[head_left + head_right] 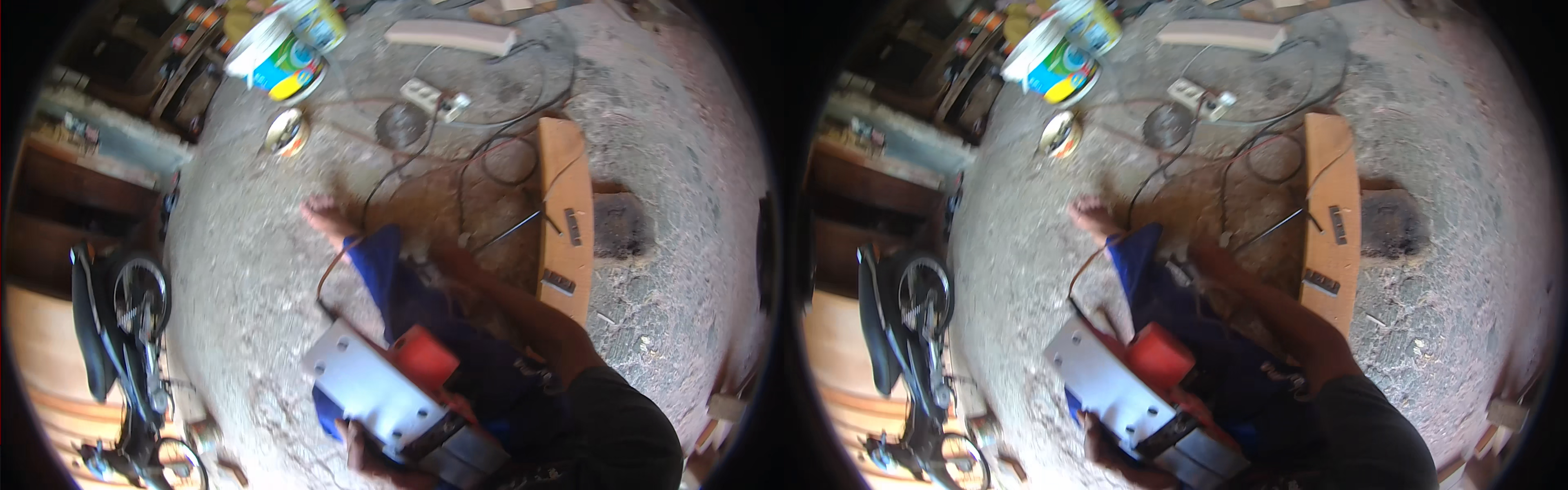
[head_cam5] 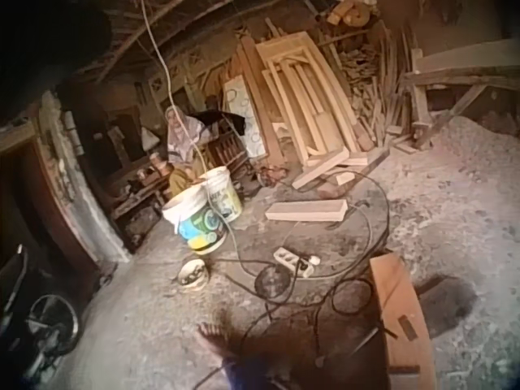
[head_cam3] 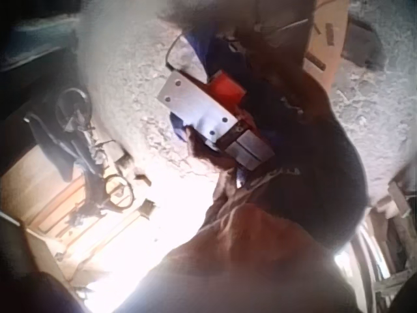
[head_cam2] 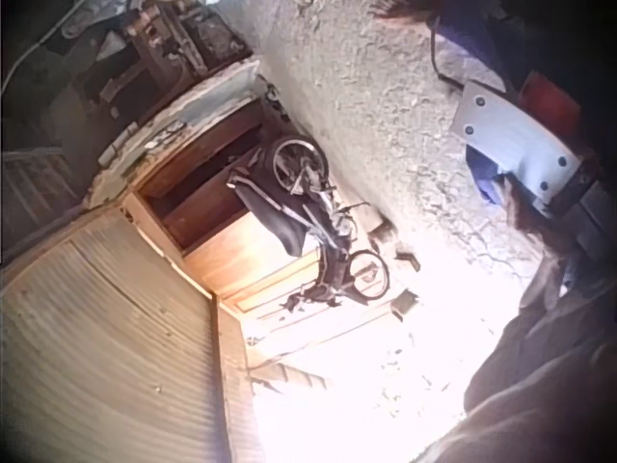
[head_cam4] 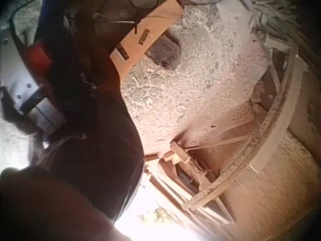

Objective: The person retrieves a hammer and a metal rod, then sits on the floor to adjust a handheld electric planer. They use the rod to tighten or loosen screws on the planer's base plate, repeatedly checking the fit and alignment of the metal components.

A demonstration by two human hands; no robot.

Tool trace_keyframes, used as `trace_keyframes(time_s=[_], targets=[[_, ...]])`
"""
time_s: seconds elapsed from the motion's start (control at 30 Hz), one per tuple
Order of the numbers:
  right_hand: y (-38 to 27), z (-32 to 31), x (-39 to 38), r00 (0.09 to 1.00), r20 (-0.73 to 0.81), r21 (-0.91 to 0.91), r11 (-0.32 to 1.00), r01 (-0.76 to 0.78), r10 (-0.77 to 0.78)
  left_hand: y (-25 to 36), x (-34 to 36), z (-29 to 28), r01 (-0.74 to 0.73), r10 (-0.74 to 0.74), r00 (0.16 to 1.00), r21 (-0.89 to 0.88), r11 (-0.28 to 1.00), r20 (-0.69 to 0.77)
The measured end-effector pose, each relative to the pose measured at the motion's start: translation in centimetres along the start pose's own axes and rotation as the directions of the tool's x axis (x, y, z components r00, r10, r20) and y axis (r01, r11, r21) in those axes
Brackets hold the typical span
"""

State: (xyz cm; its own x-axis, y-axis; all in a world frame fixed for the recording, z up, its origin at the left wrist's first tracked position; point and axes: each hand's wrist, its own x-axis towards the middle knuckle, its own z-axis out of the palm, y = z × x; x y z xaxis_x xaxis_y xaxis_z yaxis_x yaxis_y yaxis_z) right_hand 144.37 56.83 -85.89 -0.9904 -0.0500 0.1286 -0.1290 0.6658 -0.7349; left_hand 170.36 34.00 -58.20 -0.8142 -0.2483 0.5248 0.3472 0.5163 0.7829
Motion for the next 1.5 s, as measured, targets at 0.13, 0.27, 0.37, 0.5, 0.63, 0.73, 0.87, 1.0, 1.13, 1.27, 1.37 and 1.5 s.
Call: trace_keyframes(time_s=[0.13,0.27,0.37,0.5,0.63,0.73,0.87,1.0,1.13,1.27,1.37,1.5], targets=[[-7.8,-9.9,-2.2,0.983,-0.034,0.576,0.807,-0.126,0.178,2.4,0.3,1.6,0.026,-0.034,0.998,0.127,0.992,0.06],[-18.4,-21.8,-6.7,0.995,-0.06,0.78,0.625,-0.001,0.076,2.1,1.6,3.0,0.043,-0.043,0.999,-0.264,0.964,0.007],[-24.4,-26.2,-10.3,0.954,-0.089,0.646,0.712,0.275,-0.288,1.9,1.9,3.7,0.114,-0.127,0.992,-0.425,0.898,-0.004],[-29.6,-28.1,-13.2,0.813,0.189,0.327,0.815,0.478,-0.552,2.4,2.3,4.8,0.157,-0.178,0.984,-0.514,0.843,0.009],[-30.9,-27.3,-14.0,0.722,0.349,0.259,0.802,0.538,-0.597,2.9,2.1,5.0,0.166,-0.195,0.981,-0.524,0.835,0.001],[-31.0,-26.2,-15.1,0.751,0.327,0.224,0.819,0.528,-0.573,3.1,1.9,4.9,0.154,-0.189,0.982,-0.545,0.824,-0.008],[-31.1,-24.5,-16.4,0.767,0.244,0.166,0.805,0.57,-0.593,2.2,1.8,4.5,0.058,-0.079,0.997,-0.519,0.853,-0.018],[-32.0,-23.8,-16.9,0.782,0.221,0.081,0.81,0.581,-0.583,0.7,1.2,4.9,0.05,-0.078,0.996,-0.531,0.846,-0.031],[-32.6,-24.1,-16.6,0.773,0.272,0.041,0.81,0.585,-0.573,1.8,1.7,3.9,0.068,-0.072,0.997,-0.431,0.9,0.007],[-33.1,-24.4,-16.1,0.729,0.345,0.001,0.777,0.629,-0.591,1.5,1.5,3.9,0.057,-0.063,0.998,-0.443,0.895,0.002],[-33.3,-24.4,-16.1,0.704,0.39,0.004,0.766,0.643,-0.593,1.5,1.6,3.9,0.059,-0.063,0.998,-0.439,0.897,0.005],[-33.1,-24.4,-16.3,0.699,0.387,-0.035,0.748,0.662,-0.601,1.8,1.7,3.7,0.063,-0.064,0.998,-0.428,0.902,0.012]])
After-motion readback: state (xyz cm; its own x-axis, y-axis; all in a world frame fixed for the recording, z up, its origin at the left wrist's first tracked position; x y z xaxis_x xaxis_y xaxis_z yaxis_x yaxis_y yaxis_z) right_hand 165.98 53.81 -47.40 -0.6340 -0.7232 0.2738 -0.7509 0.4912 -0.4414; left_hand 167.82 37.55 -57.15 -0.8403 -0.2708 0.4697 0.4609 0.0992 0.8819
